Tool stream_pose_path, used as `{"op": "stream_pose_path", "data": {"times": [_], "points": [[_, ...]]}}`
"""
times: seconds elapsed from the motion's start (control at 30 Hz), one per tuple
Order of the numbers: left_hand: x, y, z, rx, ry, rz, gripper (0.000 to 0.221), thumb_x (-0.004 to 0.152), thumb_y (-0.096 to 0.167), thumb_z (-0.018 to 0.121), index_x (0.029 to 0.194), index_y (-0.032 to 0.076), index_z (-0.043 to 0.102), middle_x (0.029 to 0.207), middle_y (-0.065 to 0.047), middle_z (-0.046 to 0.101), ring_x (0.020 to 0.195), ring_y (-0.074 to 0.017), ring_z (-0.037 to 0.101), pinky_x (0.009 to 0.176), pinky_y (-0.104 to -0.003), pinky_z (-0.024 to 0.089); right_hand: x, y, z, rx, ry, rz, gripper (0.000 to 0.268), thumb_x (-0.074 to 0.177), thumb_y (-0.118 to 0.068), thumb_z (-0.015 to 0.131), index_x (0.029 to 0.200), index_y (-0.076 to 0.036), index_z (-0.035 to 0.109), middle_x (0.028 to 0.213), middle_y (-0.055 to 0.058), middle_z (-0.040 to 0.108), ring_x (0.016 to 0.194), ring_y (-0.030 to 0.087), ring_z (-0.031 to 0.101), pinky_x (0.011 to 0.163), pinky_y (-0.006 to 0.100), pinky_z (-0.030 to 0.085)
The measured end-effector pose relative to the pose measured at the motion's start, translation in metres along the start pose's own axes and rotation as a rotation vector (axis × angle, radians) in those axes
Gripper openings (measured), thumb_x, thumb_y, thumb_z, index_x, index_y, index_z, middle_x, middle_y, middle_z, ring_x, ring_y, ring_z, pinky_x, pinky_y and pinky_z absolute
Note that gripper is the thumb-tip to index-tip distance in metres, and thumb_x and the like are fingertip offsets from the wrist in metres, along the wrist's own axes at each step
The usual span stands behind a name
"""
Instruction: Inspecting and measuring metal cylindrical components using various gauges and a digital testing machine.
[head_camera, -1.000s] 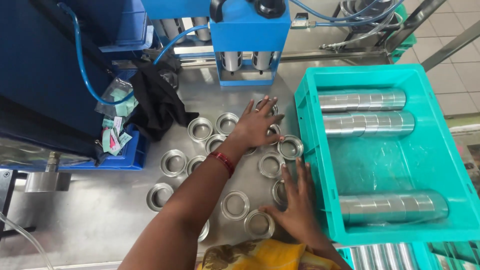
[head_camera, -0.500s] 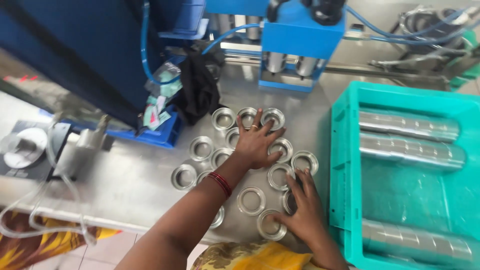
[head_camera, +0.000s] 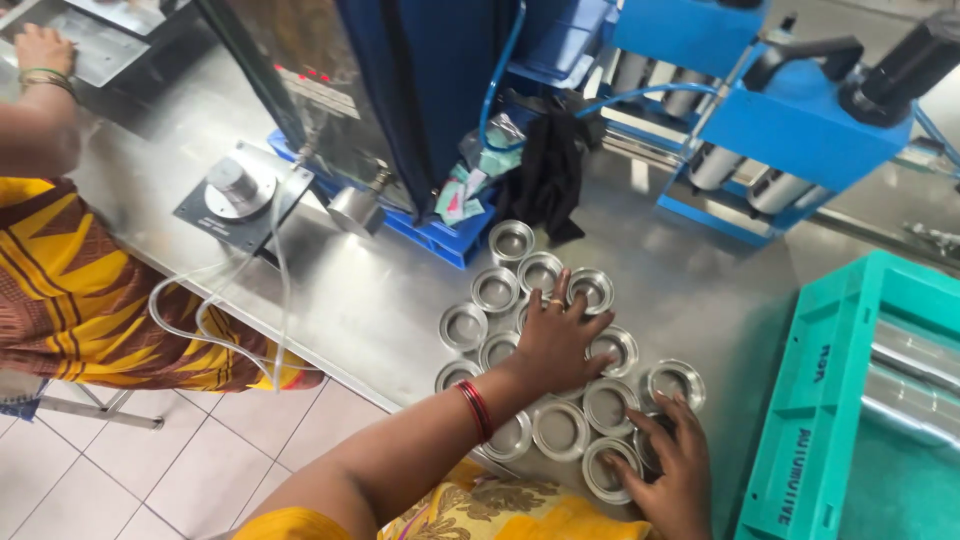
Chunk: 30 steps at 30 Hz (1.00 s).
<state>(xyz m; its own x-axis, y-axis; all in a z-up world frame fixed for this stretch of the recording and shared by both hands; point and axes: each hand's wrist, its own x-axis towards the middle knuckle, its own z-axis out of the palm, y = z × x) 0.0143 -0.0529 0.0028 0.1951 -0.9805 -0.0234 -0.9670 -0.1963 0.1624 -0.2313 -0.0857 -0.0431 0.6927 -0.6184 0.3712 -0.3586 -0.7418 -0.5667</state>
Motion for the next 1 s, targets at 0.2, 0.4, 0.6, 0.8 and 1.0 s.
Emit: {"op": "stream_pose_path", "data": {"times": [0.2, 0.4, 0.6, 0.8, 1.0], "points": [[-0.031, -0.029, -0.010, -0.090, 0.022, 0.035, 0.075, 0.091, 0.066, 0.054, 0.152, 0.023, 0.046, 0.158, -0.022, 0.037, 0.154, -0.0504, 0.012, 0.115, -0.070, 0.016, 0.016, -0.005, 0.007, -0.077, 0.042, 0.007, 0.068, 0.054, -0.041, 0.090, 0.116, -0.020, 0.072, 0.139, 0.012, 0.056, 0.136, 0.039, 0.048, 0.112, 0.053, 0.039], [-0.071, -0.095, 0.002, -0.276, 0.150, 0.309, 0.075, 0.087, 0.055, 0.064, 0.151, 0.019, 0.047, 0.158, -0.021, 0.042, 0.150, -0.0466, 0.024, 0.118, -0.064, 0.018, 0.024, -0.010, 0.028, -0.137, 0.053, 0.137, 0.072, 0.048, -0.044, 0.090, 0.114, -0.021, 0.073, 0.143, 0.008, 0.057, 0.133, 0.034, 0.053, 0.108, 0.047, 0.046], [-0.139, -0.148, -0.034, -0.594, 0.074, 0.502, 0.059, 0.093, 0.037, 0.069, 0.144, 0.012, 0.054, 0.147, -0.019, 0.053, 0.138, -0.0406, 0.047, 0.113, -0.053, 0.036, 0.033, -0.045, 0.032, -0.195, 0.049, 0.279, 0.074, 0.053, -0.044, 0.089, 0.120, -0.021, 0.070, 0.149, 0.010, 0.054, 0.133, 0.033, 0.054, 0.106, 0.045, 0.048], [-0.178, -0.201, -0.059, -0.742, 0.153, 0.580, 0.031, 0.089, 0.014, 0.070, 0.120, 0.010, 0.068, 0.115, -0.011, 0.066, 0.108, -0.0323, 0.065, 0.093, -0.045, 0.050, 0.060, -0.115, 0.037, -0.574, 0.025, 0.269, 0.057, 0.064, -0.032, 0.086, 0.118, -0.019, 0.077, 0.139, 0.010, 0.062, 0.129, 0.036, 0.055, 0.100, 0.049, 0.047], [-0.202, -0.235, -0.063, -0.728, 0.257, 0.417, 0.018, 0.085, 0.006, 0.068, 0.103, 0.010, 0.072, 0.099, -0.008, 0.069, 0.089, -0.0307, 0.068, 0.078, -0.043, 0.053, 0.127, -0.198, 0.094, -0.078, -0.258, 0.290, 0.039, 0.082, -0.031, 0.078, 0.118, -0.016, 0.073, 0.115, 0.008, 0.073, 0.109, 0.027, 0.067, 0.092, 0.042, 0.054]]}}
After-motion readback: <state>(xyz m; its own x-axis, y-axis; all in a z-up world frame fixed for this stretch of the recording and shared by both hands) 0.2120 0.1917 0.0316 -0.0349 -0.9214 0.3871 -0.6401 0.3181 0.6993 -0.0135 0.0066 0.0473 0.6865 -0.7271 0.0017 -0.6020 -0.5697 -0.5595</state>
